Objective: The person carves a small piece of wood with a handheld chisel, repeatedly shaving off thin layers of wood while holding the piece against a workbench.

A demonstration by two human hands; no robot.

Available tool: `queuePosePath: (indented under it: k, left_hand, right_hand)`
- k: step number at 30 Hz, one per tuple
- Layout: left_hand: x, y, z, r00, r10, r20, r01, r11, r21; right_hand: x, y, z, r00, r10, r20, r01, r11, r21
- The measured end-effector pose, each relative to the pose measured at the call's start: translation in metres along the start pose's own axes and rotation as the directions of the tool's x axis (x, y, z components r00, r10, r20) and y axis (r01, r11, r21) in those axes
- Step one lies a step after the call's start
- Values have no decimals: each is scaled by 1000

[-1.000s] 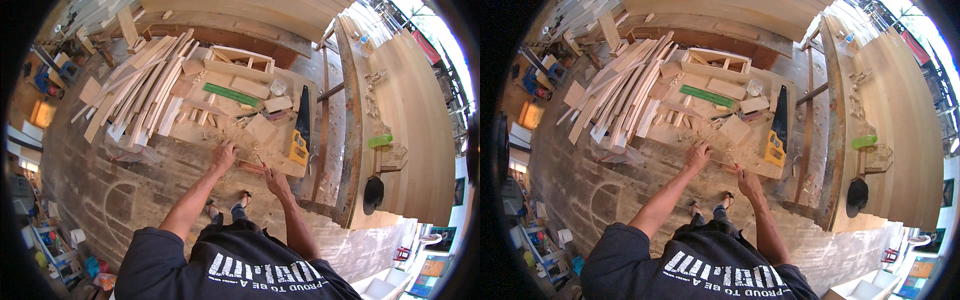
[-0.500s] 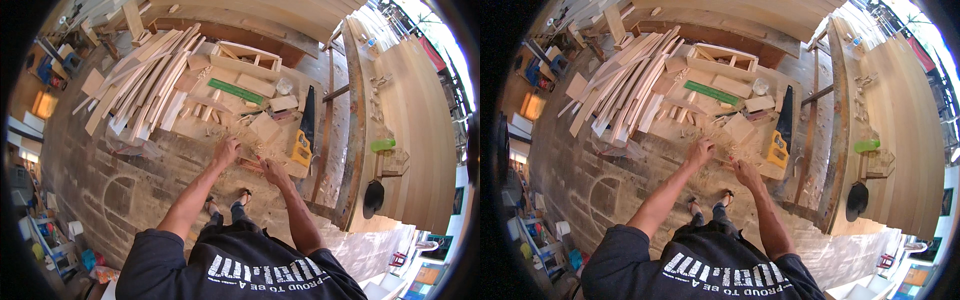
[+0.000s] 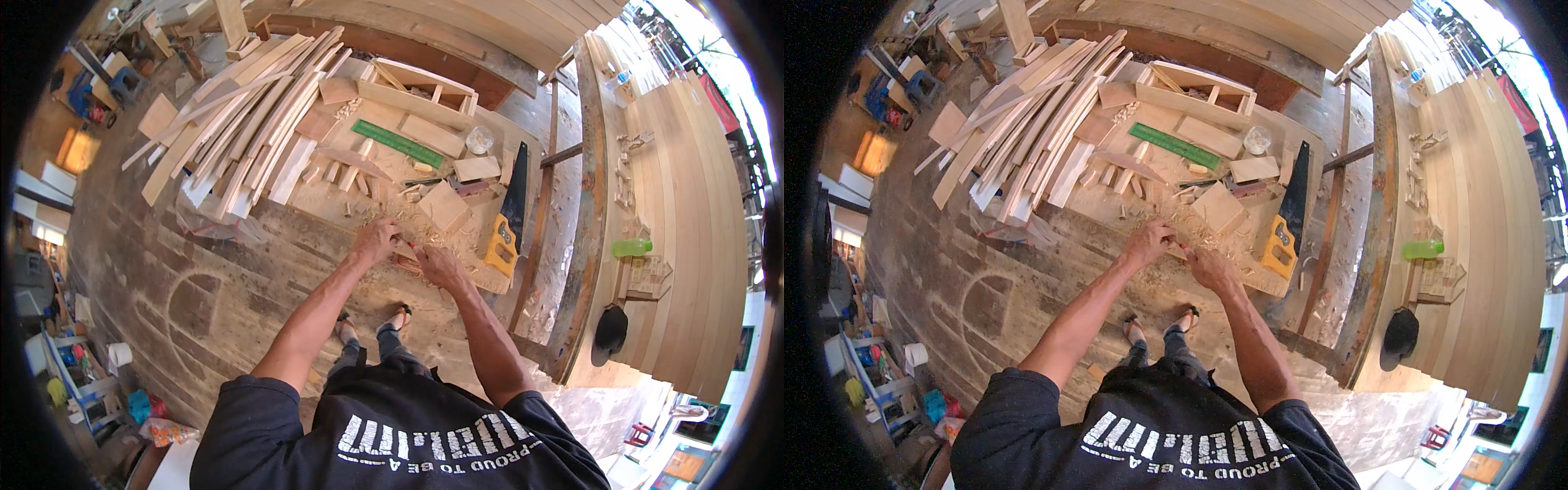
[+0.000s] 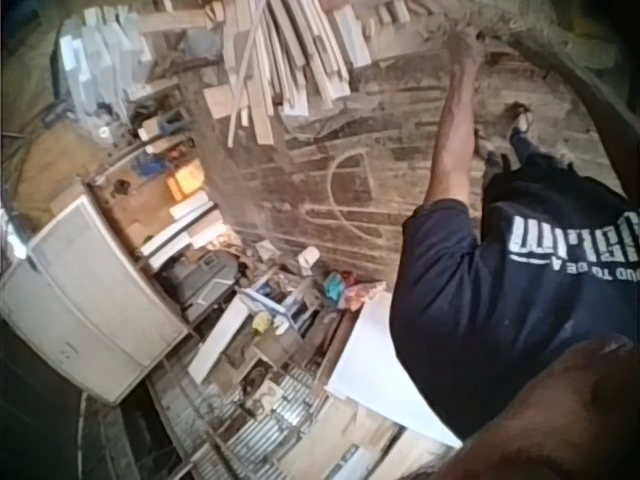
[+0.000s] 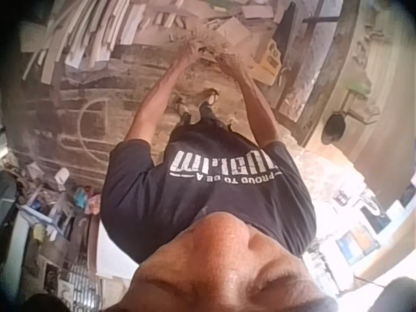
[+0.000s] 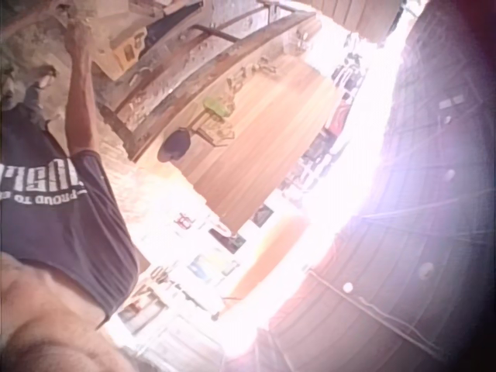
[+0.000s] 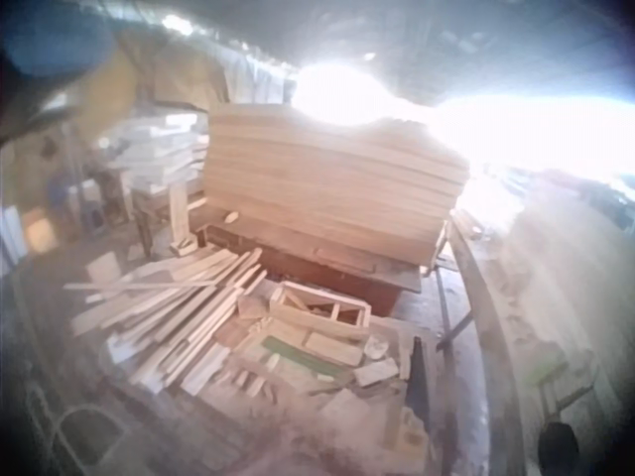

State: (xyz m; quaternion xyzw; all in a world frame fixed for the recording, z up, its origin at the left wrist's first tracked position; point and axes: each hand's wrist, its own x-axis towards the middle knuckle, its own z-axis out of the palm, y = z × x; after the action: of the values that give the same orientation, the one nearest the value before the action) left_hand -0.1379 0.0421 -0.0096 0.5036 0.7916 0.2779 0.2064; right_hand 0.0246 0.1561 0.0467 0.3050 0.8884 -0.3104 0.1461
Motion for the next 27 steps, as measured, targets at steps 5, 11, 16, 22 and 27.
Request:
queuePosePath:
  k: [5,11,16,22,27]
  left_hand:
    - [1,-4,2,999,24,-26,-24,1000,-20]
    - [3,-1,-2,993,117,-27,-116,992,46]
    - [13,5,-18,976,138,169,-166,972,167]
    - [20,6,-18,967,59,248,-125,959,256]
    - [22,19,-23,963,31,269,-127,930,346]
  right_hand:
    - [4,1,-4,999,8,34,-5,998,-69]
    - [8,0,-2,999,43,32,-38,988,-147]
    - [-8,-30,-11,993,116,26,-110,982,-151]
    - [-13,-34,-14,990,137,45,-124,968,-220]
    - [-7,-22,-5,993,116,27,-107,967,-229]
